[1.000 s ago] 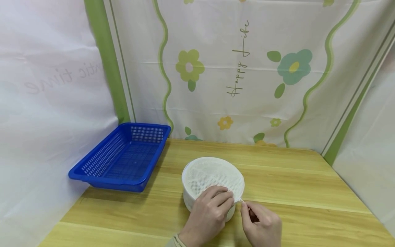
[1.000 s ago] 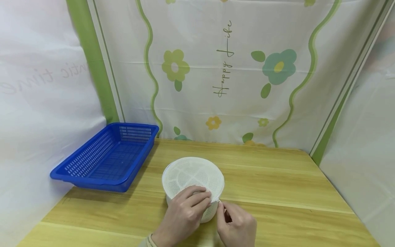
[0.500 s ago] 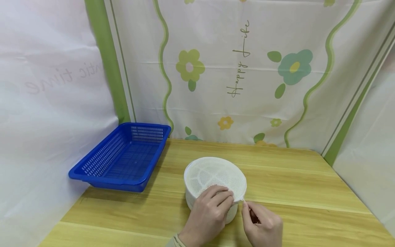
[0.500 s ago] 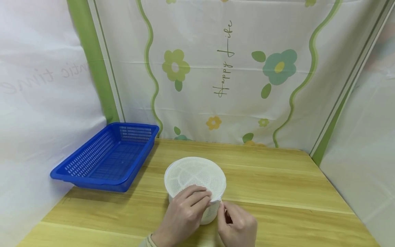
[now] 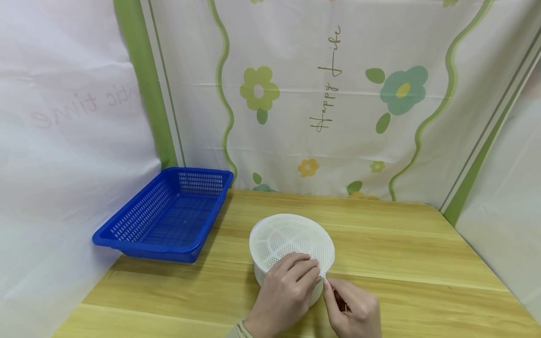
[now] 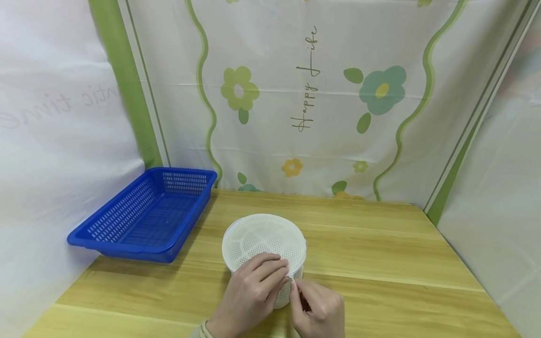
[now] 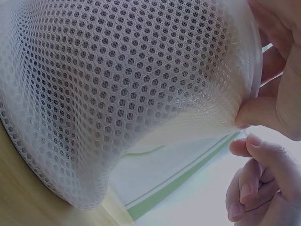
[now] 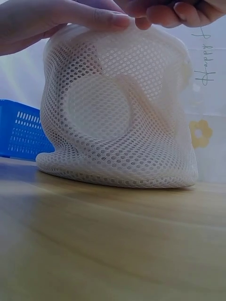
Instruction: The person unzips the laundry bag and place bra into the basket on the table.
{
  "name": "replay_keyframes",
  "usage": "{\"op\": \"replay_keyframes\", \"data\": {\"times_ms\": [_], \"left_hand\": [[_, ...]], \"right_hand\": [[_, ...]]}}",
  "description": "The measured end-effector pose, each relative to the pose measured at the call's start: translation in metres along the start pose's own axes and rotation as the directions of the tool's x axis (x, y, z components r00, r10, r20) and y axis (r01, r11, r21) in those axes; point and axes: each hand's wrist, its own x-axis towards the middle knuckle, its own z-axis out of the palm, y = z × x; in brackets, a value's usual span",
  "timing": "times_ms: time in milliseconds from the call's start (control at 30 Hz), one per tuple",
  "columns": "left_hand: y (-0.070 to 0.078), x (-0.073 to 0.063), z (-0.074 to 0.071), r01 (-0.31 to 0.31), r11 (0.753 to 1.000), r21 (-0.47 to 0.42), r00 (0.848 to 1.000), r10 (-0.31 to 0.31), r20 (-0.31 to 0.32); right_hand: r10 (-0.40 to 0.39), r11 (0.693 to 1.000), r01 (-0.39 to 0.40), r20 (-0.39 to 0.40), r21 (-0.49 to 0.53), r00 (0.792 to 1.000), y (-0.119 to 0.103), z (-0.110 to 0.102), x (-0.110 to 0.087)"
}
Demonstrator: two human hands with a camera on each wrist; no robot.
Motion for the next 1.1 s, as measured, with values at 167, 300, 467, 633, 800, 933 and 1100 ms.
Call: {"op": "replay_keyframes", "data": {"times_ms": [167,300,467,633,800,933,1100], "left_hand": [[-0.0003,0.0010,-0.0003,-0.007,1.000,0.007,1.000,0.008,-0.015],[-0.0001,0.0013,-0.0006,-0.009,1.000,0.004,1.000,0.009,-0.019],[0.0002,0.0014,-0.0005,-0.012,1.000,0.009,1.000,0.012,-0.020],[0.0000,0.0016,-0.0004,-0.018,1.000,0.016,0.999,0.018,-0.030],[0.0000,0.0019,-0.0006,-0.019,1.000,0.017,0.999,0.020,-0.028],[0.0003,0.0018,-0.0005,-0.019,1.000,0.018,1.000,0.019,-0.022],[0.0006,0.0020,-0.0001,-0.020,1.000,0.015,1.000,0.021,-0.017]], "right_hand": [[0.007,1.000,-0.007,-0.024,-0.021,1.000,0.0014,0.0007,-0.0010],[0.029,0.999,-0.030,-0.037,-0.043,0.999,0.0017,0.0003,-0.0021],[0.041,0.998,-0.044,-0.050,-0.054,0.998,0.0024,0.0002,-0.0033],[0.055,0.996,-0.058,-0.057,-0.062,0.997,0.0037,0.0001,-0.0054],[0.063,0.995,-0.067,-0.059,-0.069,0.996,0.0042,-0.0001,-0.0063],[0.074,0.994,-0.078,-0.056,-0.073,0.996,0.0038,-0.0005,-0.0068],[0.099,0.991,-0.103,-0.047,-0.081,0.994,0.0057,-0.0015,-0.0099]]}}
